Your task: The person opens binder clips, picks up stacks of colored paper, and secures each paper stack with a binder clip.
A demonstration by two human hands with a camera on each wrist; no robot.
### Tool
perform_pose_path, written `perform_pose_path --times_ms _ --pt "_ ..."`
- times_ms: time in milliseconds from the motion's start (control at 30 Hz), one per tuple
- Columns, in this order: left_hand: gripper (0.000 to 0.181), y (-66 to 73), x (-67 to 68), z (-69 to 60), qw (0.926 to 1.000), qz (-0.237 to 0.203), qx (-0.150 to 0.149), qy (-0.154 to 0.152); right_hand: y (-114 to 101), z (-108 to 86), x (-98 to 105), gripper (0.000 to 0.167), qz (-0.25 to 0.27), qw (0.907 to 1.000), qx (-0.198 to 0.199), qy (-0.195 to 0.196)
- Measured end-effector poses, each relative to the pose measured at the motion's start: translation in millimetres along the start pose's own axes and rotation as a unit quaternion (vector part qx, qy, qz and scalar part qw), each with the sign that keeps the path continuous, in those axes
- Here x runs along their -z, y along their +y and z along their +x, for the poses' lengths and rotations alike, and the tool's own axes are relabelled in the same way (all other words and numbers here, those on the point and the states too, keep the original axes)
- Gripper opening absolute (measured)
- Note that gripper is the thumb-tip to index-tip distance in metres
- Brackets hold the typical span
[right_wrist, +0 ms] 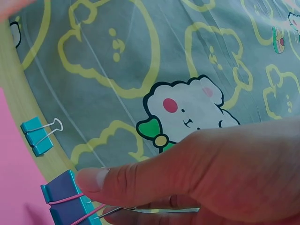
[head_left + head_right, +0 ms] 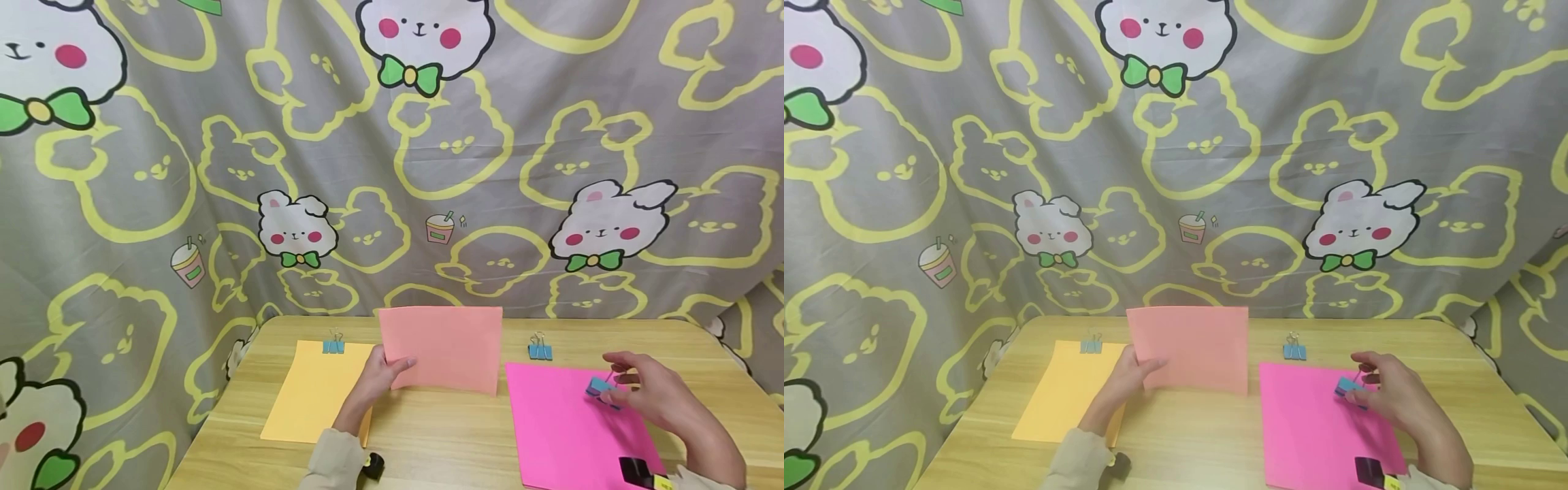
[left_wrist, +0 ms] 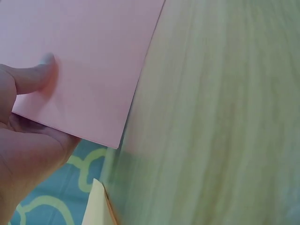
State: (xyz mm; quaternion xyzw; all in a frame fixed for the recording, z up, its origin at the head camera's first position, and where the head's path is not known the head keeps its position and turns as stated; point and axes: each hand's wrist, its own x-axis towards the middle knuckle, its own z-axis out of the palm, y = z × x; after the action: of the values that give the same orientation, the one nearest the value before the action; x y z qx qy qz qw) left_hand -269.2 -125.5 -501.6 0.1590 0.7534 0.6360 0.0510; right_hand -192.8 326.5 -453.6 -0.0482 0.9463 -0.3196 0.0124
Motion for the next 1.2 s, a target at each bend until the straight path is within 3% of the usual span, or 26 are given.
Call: perform_pose_path --times_ms 467,833,1200 --pt "0.016 -3.6 -2.4 1.7 0.9996 0.019 -0.008 0.02 -2.1 0.6 -0.5 0.066 -0.009 1.0 0.0 0.002" --pt "0.027 -3.6 1.0 1.2 0.9986 -0.045 0.026 0.003 -7.5 2.9 0.0 0.067 0.004 0.9991 -0.038 0.017" --pt "0.025 -0.9 2.1 0.5 0.9973 -0.065 0.028 -0.02 -15.7 4.2 -6.0 0.072 0.032 0.9971 -0.017 0.066"
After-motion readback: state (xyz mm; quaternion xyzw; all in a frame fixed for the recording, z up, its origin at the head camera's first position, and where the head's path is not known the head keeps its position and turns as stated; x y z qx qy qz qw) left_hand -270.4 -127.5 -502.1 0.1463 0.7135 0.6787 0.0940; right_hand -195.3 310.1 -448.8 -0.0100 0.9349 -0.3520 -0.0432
